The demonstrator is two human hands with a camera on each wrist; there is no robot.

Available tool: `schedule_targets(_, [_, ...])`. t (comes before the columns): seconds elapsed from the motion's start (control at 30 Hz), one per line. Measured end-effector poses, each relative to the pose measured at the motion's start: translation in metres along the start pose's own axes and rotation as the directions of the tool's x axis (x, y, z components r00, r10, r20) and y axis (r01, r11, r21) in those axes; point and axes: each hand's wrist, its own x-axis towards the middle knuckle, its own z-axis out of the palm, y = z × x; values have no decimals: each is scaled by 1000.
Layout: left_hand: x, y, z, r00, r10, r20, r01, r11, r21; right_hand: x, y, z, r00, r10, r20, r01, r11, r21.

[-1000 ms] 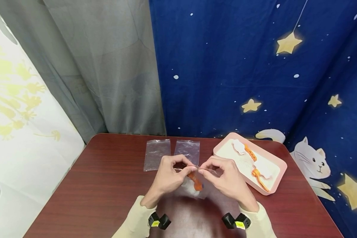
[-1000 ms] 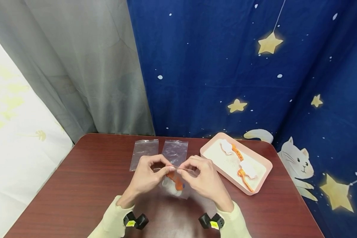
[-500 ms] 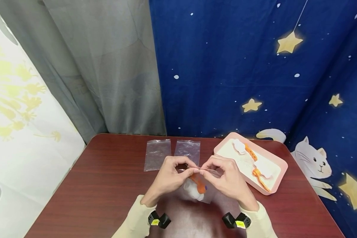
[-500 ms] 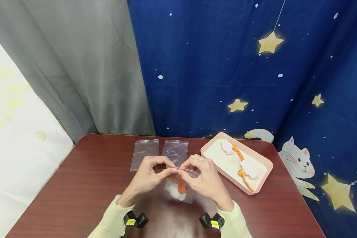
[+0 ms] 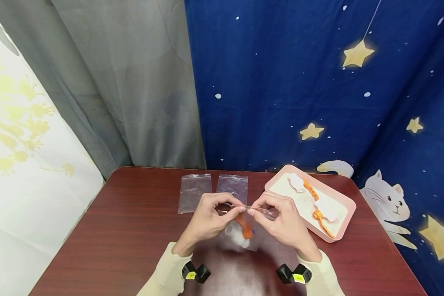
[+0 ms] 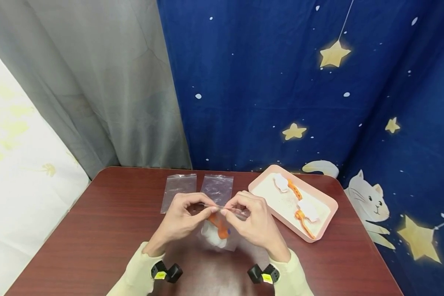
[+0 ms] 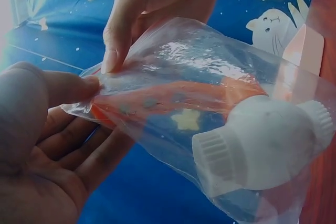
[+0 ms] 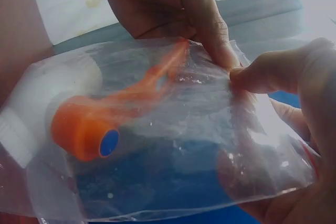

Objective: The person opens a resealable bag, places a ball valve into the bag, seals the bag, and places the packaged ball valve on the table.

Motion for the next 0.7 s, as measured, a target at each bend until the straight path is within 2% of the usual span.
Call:
schedule_targets(0.3, [-1, 4, -6, 998, -7, -61, 7, 1000, -1, 1, 2, -3, 1000, -23, 0, 23, 1000, 5])
schedule_targets(0.7, [0, 4, -6, 998, -15, -68, 14, 1000, -16, 0, 0, -4, 1000, 24, -12, -24, 999, -25])
